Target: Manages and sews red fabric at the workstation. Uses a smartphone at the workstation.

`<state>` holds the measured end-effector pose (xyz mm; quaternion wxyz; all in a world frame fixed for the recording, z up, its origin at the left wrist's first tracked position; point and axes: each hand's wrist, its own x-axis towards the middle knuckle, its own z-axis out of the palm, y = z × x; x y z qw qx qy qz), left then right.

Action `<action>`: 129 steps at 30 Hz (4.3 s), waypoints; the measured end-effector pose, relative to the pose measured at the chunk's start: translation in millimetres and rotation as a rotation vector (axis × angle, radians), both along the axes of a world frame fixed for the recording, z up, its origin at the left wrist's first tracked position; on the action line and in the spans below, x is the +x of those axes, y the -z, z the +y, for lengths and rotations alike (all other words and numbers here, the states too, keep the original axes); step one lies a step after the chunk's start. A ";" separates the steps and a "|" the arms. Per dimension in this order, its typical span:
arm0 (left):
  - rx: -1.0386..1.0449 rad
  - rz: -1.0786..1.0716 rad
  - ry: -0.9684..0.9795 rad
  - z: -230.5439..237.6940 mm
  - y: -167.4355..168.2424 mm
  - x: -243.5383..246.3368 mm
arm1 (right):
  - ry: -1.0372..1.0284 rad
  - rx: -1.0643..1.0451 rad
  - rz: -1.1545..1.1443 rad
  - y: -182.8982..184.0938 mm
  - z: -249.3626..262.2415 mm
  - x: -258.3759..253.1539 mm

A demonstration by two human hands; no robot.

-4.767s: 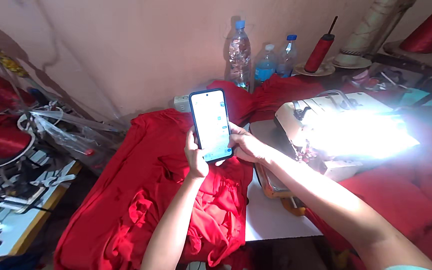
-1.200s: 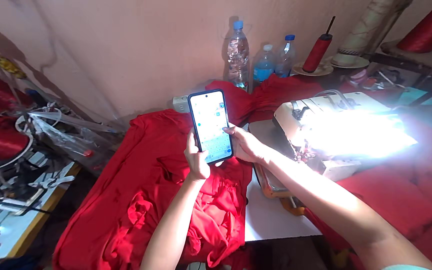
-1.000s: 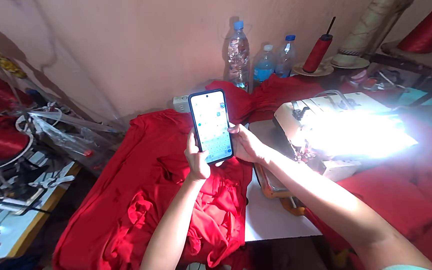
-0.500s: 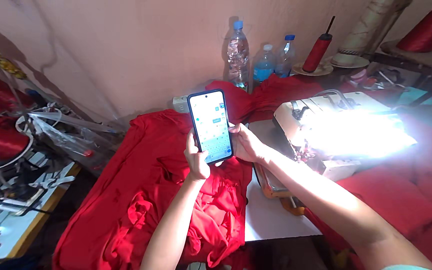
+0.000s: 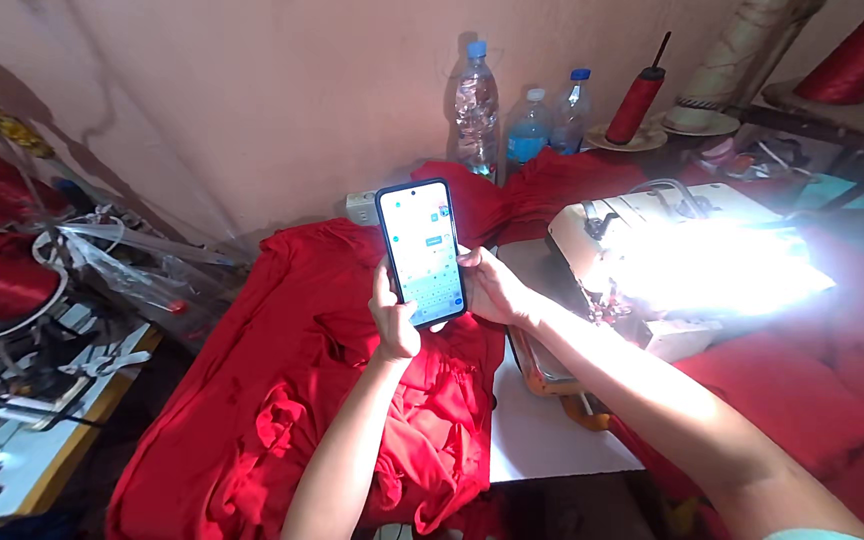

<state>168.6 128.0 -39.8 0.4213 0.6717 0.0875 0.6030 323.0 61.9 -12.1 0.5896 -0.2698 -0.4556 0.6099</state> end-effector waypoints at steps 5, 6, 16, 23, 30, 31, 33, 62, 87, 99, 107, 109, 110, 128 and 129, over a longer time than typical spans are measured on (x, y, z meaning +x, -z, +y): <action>0.023 0.002 -0.009 0.9 0.7 0.0 | -0.014 0.014 -0.004 0.5 0.6 0.7; 0.025 -0.001 -0.005 1.0 0.8 0.1 | -0.019 0.019 -0.003 0.9 0.9 0.9; -0.072 0.017 0.000 2.5 -1.3 -1.2 | -0.053 0.044 0.043 3.5 2.8 2.5; 0.035 0.071 -0.138 29.8 -30.9 -25.3 | -0.117 -0.017 -0.030 6.9 3.8 -5.1; -0.095 0.066 -0.240 21.4 -46.6 -30.7 | -0.201 -0.060 -0.116 12.3 7.6 -10.8; -0.108 0.072 -0.248 19.8 -47.8 -30.0 | -0.197 -0.064 -0.118 12.3 7.3 -10.4; -0.129 0.076 -0.289 18.2 -48.6 -29.1 | -0.194 -0.074 -0.125 13.6 6.9 -9.8; -0.202 0.623 -0.184 43.6 -91.3 57.6 | 0.700 0.058 -1.278 4.7 -109.6 -15.4; -0.115 0.651 -0.212 89.5 -18.6 129.4 | 0.989 0.461 -1.384 56.8 -129.8 -19.6; -0.127 0.675 0.036 81.4 -33.6 114.3 | 1.004 0.440 -1.386 56.7 -130.4 -21.4; -0.236 0.911 0.111 70.0 -46.3 94.6 | 1.021 0.465 -1.411 57.6 -128.7 -22.0; -0.045 0.742 0.102 102.6 -3.0 103.2 | 1.023 0.463 -1.409 58.3 -128.8 -21.7; -0.070 0.782 0.071 91.6 -11.9 102.5 | 1.021 0.459 -1.412 57.6 -128.9 -21.9; -0.182 0.572 -0.353 44.1 -126.2 -13.5 | 1.094 0.563 -1.019 62.0 -134.0 -21.8; -0.062 0.552 -0.405 14.4 -131.5 -52.4 | 1.132 0.596 -0.886 57.4 -151.9 -22.8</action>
